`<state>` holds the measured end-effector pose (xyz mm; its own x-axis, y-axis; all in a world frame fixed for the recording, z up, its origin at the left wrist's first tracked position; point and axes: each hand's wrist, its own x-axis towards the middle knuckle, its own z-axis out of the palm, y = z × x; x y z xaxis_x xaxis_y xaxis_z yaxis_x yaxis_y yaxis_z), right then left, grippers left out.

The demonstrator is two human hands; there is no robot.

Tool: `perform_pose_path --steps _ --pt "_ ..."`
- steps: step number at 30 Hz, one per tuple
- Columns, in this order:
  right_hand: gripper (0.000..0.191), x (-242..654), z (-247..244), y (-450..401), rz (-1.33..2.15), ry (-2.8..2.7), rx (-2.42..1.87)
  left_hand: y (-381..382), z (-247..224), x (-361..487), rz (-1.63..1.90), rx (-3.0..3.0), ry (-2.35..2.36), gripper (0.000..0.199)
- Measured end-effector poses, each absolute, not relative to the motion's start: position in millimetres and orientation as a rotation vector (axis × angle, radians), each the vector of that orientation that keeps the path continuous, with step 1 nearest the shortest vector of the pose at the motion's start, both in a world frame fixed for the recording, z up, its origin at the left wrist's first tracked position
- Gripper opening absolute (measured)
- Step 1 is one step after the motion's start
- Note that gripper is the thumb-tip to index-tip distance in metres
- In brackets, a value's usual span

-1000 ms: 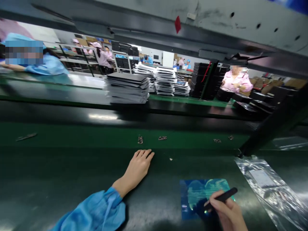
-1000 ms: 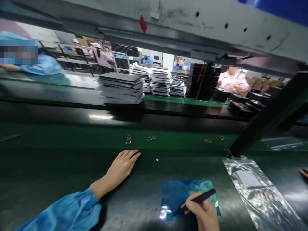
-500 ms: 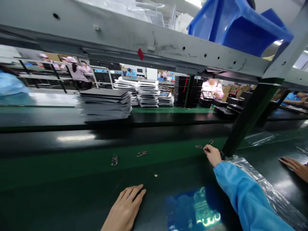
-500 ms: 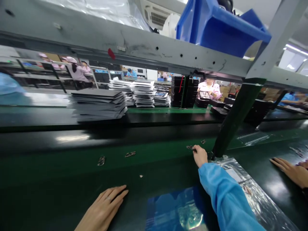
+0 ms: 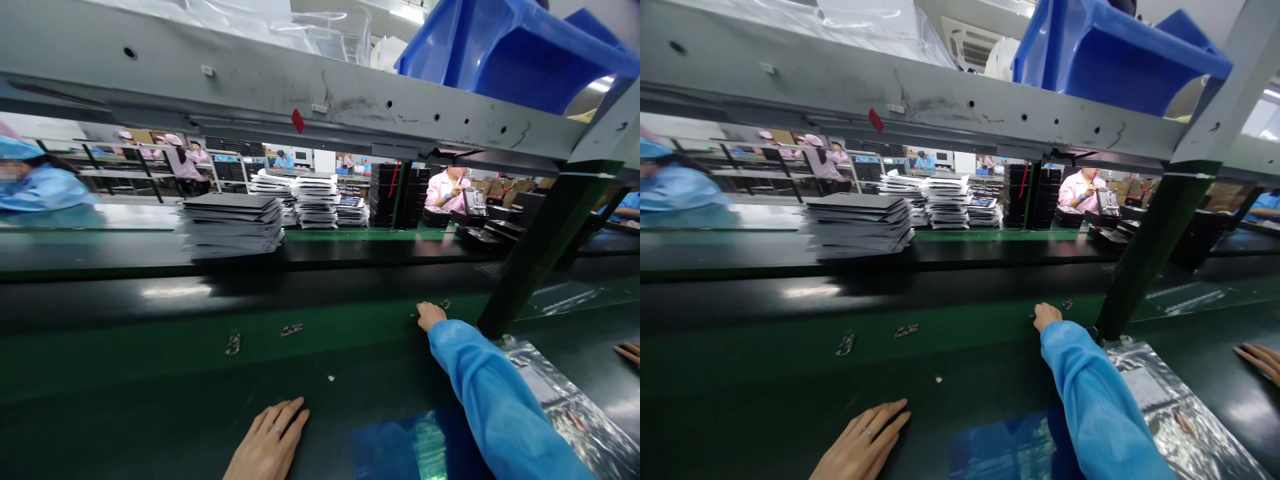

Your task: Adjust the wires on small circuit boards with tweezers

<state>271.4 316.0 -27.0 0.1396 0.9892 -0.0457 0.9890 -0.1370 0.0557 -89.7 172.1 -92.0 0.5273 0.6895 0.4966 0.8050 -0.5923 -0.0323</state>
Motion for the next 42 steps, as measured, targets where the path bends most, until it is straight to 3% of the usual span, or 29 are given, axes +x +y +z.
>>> perform_pose_path --steps 7,13,18,23,28,31,35,38,42 --pt "0.019 267 -12 303 0.144 2.098 2.249 171 -98 -86 -0.611 -2.490 -1.253 0.035" --pt "0.011 228 13 237 0.414 2.586 1.938 158 -79 -76 -0.747 -2.564 -1.083 0.036" --pt "0.040 183 29 149 0.508 3.144 1.416 128 -44 -57 -1.012 -2.616 -1.036 0.034" --pt "0.049 152 29 87 0.412 3.586 1.000 93 -27 -37 -1.350 -2.626 -0.788 0.029" --pt "0.031 151 24 67 -0.102 3.547 1.089 65 -11 -33 -1.381 -2.989 -1.049 0.022" --pt "0.013 162 23 67 -0.694 3.387 1.424 58 -10 -35 -1.498 -3.124 -1.532 0.017" --pt "0.010 175 18 72 -1.564 2.844 1.935 55 -15 -37 -1.383 -3.237 -1.942 0.017" --pt "0.016 177 6 77 -1.939 2.494 2.241 53 -17 -38 -1.139 -3.206 -1.761 0.021" --pt "0.021 177 -15 85 -2.093 2.384 2.320 48 -22 -38 -0.873 -3.099 -1.232 0.028"
